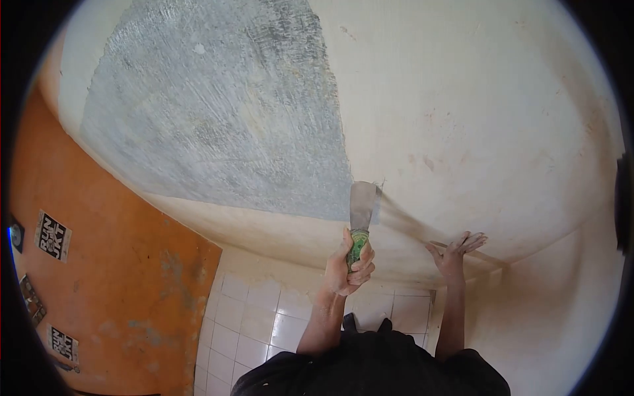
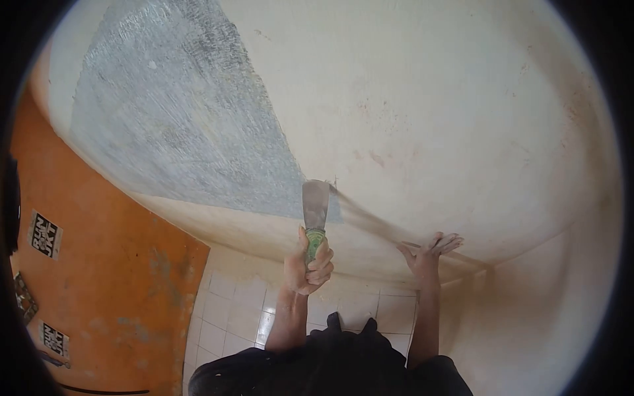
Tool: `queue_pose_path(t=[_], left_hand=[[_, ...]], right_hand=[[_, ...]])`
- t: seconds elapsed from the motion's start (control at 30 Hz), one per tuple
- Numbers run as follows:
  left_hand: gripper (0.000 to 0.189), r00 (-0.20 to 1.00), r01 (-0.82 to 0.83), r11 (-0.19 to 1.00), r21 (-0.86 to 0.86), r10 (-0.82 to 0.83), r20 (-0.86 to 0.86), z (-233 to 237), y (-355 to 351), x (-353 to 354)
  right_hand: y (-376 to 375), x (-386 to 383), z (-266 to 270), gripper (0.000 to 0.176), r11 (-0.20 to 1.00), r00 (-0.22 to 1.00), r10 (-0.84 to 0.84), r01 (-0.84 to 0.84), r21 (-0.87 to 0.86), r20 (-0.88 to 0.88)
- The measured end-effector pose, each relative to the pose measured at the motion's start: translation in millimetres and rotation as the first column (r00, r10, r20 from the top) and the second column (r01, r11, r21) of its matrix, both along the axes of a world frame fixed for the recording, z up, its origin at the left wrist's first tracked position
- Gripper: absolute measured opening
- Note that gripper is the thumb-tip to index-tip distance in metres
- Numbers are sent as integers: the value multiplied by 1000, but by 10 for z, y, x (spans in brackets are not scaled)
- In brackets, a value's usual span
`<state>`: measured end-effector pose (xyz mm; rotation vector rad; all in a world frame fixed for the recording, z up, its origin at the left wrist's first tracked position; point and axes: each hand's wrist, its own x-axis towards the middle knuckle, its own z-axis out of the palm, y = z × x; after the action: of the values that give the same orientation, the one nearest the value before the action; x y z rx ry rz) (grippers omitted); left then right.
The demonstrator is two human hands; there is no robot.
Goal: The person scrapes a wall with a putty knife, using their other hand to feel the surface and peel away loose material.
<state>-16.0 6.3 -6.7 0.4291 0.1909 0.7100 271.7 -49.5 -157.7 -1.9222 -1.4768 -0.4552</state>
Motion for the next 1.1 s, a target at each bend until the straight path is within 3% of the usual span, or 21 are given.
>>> queue_pose_path(t=[0.53,0.83,0.93,1.1], left_hand=[[60,987,-53,994,94,66,-150,-76,31,64],[56,988,-86,989,121,100,-119,115,-3,149],[57,989,-86,996,35,90,-117,-44,-77,100],[57,994,-83,994,71,87,-65,-30,-33,179]], right_hand=[[0,-11,42,121,1000,999,8,-9,28,54],[-7,-14,-29,123,999,999,-32,32,-21,2],[11,-1,30,123,999,999,16,-18,48,42],[12,2,21,123,1000,999,-3,2,27,42]])
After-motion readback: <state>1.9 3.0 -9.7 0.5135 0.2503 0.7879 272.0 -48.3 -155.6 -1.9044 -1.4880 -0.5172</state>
